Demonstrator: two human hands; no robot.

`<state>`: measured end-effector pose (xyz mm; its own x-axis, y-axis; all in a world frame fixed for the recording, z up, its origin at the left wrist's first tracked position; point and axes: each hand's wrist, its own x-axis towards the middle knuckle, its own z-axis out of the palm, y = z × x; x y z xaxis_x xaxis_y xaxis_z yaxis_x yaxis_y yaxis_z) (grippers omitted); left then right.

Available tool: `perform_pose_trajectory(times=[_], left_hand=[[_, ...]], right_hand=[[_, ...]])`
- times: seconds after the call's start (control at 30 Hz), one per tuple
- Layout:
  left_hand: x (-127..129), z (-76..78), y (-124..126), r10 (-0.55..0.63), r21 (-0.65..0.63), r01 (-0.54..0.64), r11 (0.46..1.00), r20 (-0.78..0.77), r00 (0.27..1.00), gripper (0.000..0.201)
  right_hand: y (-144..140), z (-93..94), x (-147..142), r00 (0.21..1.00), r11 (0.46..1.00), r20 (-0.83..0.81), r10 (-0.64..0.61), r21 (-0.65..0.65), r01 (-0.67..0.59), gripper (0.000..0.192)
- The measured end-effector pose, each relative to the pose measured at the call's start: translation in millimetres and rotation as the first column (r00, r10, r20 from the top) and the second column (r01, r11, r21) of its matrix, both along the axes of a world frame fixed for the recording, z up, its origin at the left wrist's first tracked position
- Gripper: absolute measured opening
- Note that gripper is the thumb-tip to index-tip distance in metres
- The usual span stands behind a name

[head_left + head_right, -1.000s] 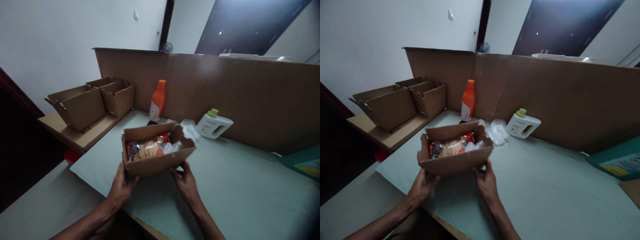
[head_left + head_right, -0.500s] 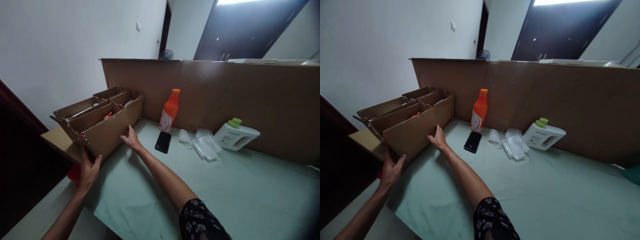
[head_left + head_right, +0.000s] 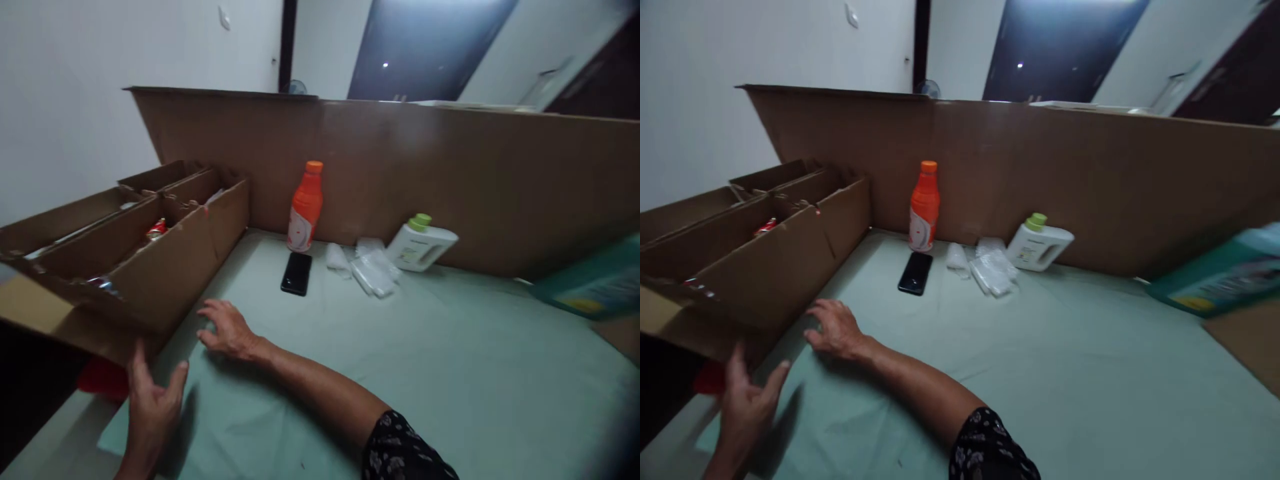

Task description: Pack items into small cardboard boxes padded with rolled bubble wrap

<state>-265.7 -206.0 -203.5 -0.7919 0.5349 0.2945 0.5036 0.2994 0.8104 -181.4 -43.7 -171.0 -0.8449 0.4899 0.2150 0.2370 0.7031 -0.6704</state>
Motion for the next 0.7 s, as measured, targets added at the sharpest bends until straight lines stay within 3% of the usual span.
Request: perform_pose_trajectory(times=[0.07, 0.13, 0.2, 0.27, 0.37, 0.53, 0.6, 0.7], left_hand=[[28.5, -12.0, -7.3, -0.152, -0.07, 0.15, 0.986, -0.026, 0.988, 0.083], [53.6, -22.5, -6.1, -0.376, -0.124, 0.365, 0.923, -0.081, 0.923, 0.069], [72.1, -27.3, 7.0, -0.53, -0.163, 0.508, 0.846, -0.14, 0.836, 0.058], [83.8, -23.6, 32.9, -0.59, -0.193, 0.56, 0.806, -0.187, 0.785, 0.056], [95.0, -4.9, 91.9, -0.588, -0.27, 0.528, 0.805, -0.246, 0.771, 0.059], [119.6, 28.6, 199.6, -0.536, -0.529, 0.343, 0.776, -0.266, 0.801, 0.067], [131.7, 35.3, 224.6, -0.532, -0.562, 0.32, 0.763, -0.263, 0.805, 0.065], [149.9, 37.6, 232.9, -0.499, -0.611, 0.255, 0.749, -0.268, 0.824, 0.063]], right_hand=[[-8.1, -5.7, 41.3, 0.992, 0.991, 0.102, 0.076, 0.104, -0.087, 0.038], [-14.1, -8.1, 86.1, 0.979, 0.976, 0.169, 0.111, 0.165, -0.139, 0.036], [-17.6, -7.4, 131.7, 0.977, 0.973, 0.189, 0.096, 0.187, -0.132, 0.037], [-19.8, -6.0, 176.7, 0.984, 0.981, 0.178, 0.017, 0.187, -0.051, 0.038], [-25.4, -8.2, 240.3, 0.979, 0.976, 0.136, -0.155, 0.174, 0.13, 0.037], [-44.4, -20.0, 319.7, 0.93, 0.928, 0.082, -0.357, 0.14, 0.344, 0.036], [-50.2, -22.3, 335.9, 0.914, 0.912, 0.067, -0.4, 0.129, 0.39, 0.035], [-54.8, -22.5, 343.6, 0.907, 0.904, 0.074, -0.414, 0.144, 0.402, 0.031]])
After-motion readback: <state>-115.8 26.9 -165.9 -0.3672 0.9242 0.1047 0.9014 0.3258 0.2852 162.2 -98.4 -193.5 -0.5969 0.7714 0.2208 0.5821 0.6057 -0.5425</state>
